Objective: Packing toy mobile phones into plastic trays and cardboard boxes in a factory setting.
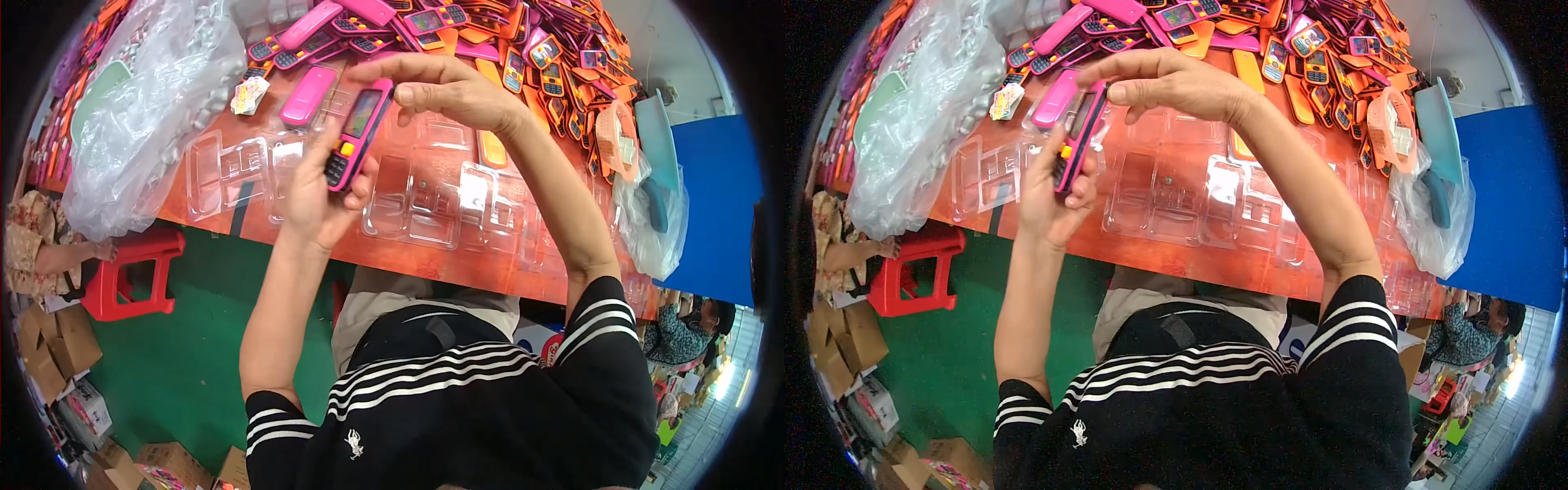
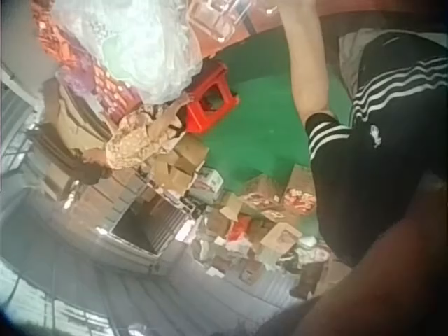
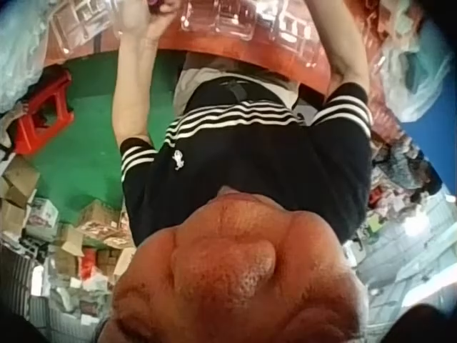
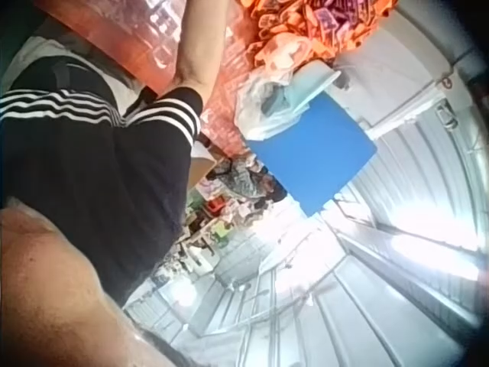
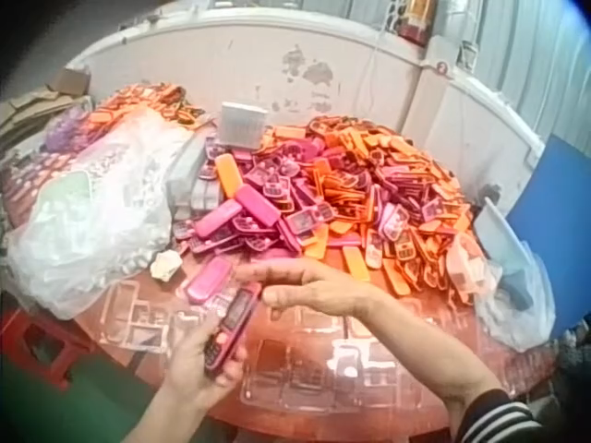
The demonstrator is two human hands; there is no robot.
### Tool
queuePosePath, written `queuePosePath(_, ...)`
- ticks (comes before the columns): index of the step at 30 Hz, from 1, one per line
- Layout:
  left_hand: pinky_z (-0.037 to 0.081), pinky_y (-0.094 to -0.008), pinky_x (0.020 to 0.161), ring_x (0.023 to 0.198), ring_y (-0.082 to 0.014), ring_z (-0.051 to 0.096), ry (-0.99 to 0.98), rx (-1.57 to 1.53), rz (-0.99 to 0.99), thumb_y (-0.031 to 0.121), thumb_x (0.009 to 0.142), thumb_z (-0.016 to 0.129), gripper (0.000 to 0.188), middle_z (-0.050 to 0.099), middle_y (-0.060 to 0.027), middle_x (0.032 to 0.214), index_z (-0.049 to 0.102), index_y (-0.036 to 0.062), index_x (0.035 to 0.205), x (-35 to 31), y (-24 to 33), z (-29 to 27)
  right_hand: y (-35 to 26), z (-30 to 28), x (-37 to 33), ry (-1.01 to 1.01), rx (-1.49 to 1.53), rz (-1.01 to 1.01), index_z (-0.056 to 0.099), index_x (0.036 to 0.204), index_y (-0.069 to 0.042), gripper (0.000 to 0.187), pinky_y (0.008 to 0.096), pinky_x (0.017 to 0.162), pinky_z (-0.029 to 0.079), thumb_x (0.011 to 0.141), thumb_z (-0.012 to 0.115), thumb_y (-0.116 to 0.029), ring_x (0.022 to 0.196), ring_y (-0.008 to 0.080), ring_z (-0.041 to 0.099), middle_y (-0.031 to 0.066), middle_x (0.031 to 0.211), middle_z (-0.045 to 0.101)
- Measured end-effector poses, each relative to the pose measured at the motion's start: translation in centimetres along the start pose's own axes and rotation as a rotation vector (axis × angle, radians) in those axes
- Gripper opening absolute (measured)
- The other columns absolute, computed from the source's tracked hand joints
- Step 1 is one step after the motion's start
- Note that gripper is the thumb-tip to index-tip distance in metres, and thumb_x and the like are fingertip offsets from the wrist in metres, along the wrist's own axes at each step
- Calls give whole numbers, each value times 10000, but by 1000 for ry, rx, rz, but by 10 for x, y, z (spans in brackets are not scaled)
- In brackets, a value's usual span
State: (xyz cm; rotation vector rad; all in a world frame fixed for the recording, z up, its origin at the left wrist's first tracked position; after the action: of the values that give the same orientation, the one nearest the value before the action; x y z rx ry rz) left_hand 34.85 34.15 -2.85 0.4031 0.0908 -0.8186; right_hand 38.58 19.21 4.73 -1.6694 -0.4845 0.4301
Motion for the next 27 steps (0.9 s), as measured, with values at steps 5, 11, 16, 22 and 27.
queuePosePath(5, 528, -249, 507, 645, -205, 644, -43, 145, 39, 521, 915, 336, 596, 622, -193, 878, 480, -14, 1137, -4, -24, 14, 12, -31, -1, 310, -12, 82, 600, 1052, -38, 290, 183, 596, 438, 884, 565, -273, 673, 39, 524, -29, 791, 585)
queuePosePath(11, 531, -238, 545, 691, -187, 637, 138, 596, 171, 547, 909, 322, 640, 603, -157, 894, 444, -25, 1169, -22, -10, -3, 51, -88, -9, 295, -439, 223, 623, 1036, -20, 345, 200, 514, 379, 866, 585, -317, 602, 37, 451, -33, 704, 556)
queuePosePath(16, 514, -217, 501, 649, -160, 629, 164, 594, 183, 486, 922, 371, 561, 600, -128, 842, 473, -20, 1140, -26, -7, -4, 61, -85, 6, 229, -600, 237, 650, 1013, -54, 351, 223, 537, 426, 844, 598, -357, 638, 61, 515, -7, 761, 617)
queuePosePath(22, 491, -263, 594, 677, -163, 620, 398, 1312, 490, 324, 906, 496, 397, 610, -98, 827, 525, -26, 1092, 18, 52, 11, 47, -94, 10, 445, -856, 101, 670, 962, -58, 318, 294, 617, 496, 782, 647, -319, 671, 162, 630, 89, 793, 669)
queuePosePath(27, 428, -418, 861, 989, -346, 546, 419, 2173, 1273, 152, 799, 559, 374, 553, -211, 1108, 518, -30, 1124, 101, 122, 33, 39, -132, 56, 684, -987, 15, 671, 934, -105, 306, 403, 712, 490, 778, 591, -356, 799, 308, 629, 124, 849, 657)
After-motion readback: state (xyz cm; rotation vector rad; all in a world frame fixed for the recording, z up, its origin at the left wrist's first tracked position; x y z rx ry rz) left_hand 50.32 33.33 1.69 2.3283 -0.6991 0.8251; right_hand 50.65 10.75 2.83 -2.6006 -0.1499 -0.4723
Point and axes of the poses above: each hand's wrist, its own x-axis towards the middle knuckle, its own z-axis out of the palm, y = z × x, the point moved 5 cm from there along x, towards the middle knuckle
